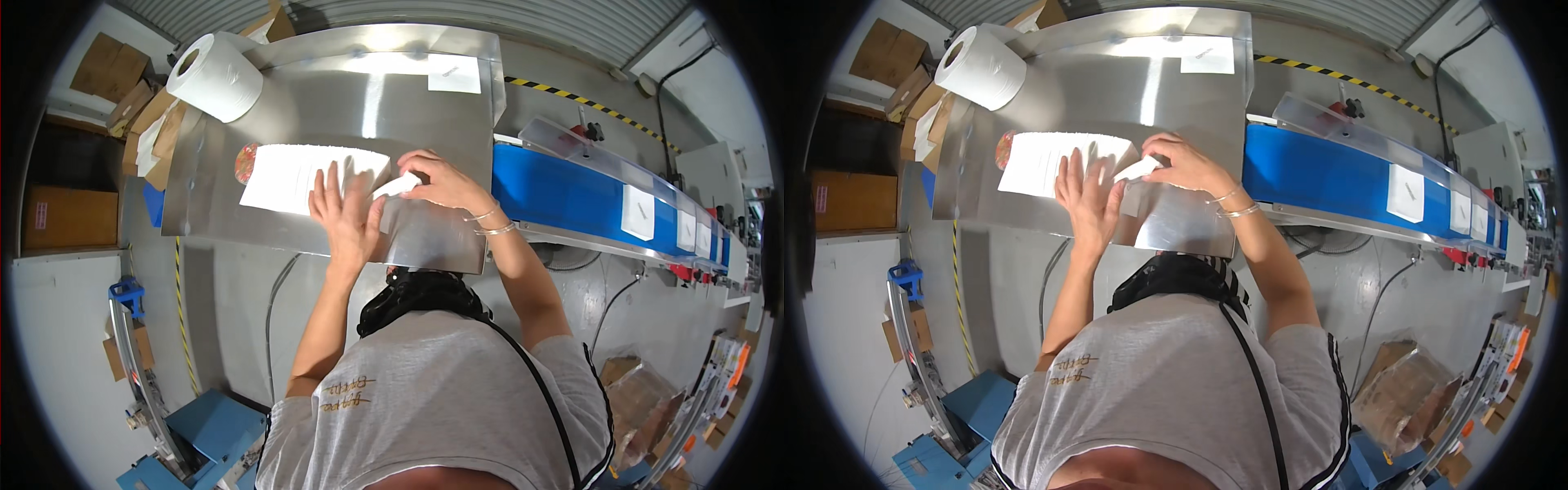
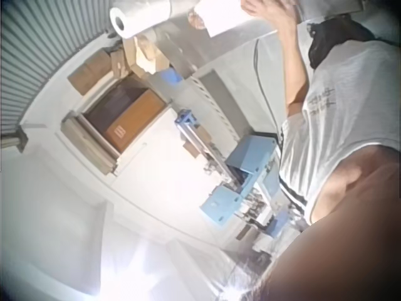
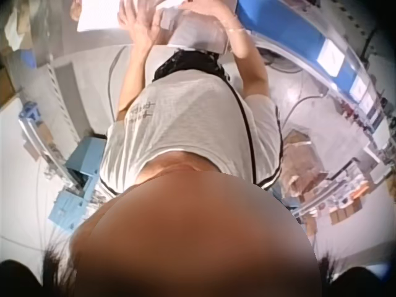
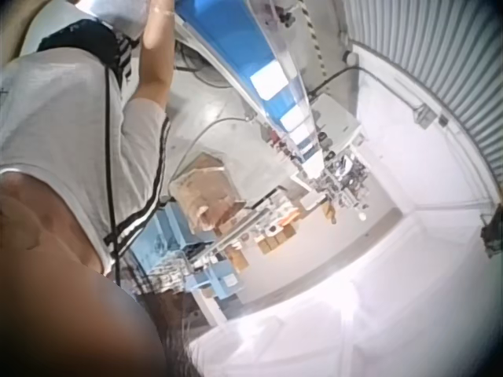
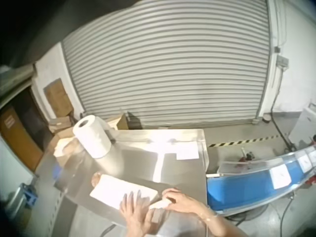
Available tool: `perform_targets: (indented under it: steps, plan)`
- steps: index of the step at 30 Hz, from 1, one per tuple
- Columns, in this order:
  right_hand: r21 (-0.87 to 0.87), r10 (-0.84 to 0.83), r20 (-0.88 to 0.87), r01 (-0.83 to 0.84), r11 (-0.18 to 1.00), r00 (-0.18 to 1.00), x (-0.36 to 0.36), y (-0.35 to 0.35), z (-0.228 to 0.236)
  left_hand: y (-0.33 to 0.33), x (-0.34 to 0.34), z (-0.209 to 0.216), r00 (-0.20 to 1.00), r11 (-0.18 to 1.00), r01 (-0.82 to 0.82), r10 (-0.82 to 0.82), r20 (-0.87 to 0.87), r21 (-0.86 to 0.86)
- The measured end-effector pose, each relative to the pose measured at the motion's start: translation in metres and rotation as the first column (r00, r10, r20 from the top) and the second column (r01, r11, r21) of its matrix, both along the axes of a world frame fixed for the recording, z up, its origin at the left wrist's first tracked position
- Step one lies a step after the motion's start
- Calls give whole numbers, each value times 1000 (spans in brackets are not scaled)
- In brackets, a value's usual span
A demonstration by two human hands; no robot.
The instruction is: Load stacks of paper products onto a conveyor belt and into an industrial processing machine.
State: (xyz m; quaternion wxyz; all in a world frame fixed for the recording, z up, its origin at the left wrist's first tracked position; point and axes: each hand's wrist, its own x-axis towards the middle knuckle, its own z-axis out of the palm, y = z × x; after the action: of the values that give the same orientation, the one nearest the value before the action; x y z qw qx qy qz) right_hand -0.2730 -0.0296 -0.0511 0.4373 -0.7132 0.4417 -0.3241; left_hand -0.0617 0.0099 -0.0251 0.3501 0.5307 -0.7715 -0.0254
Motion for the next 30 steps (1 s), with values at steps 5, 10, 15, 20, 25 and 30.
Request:
perform_targets:
  steps: [5,10,15,20,25,30]
  plan:
    - [397,-465,0,427,812,885,-57,34,-28,-8,14,-12,998,999,-41,41,51,-2]
    - [228,-746,-428,860,457,510,-168,67,-34,-9,13,-13,999,999,-32,31,-22,-43]
    - [-574,-834,-482,622,533,269,-135,56,-23,-7,13,-12,998,998,-66,66,7,-18]
    - [0,-137,-33,137,991,990,4,7,9,-8,17,-9,997,1000,-7,7,73,-1]
    - [-163,-16,-47,8,987,999,13,-10,-22,-10,17,4,1000,997,-1,0,17,83]
    - [322,-499,-48,486,813,865,-68,33,-25,-10,34,-4,998,999,-40,39,43,36]
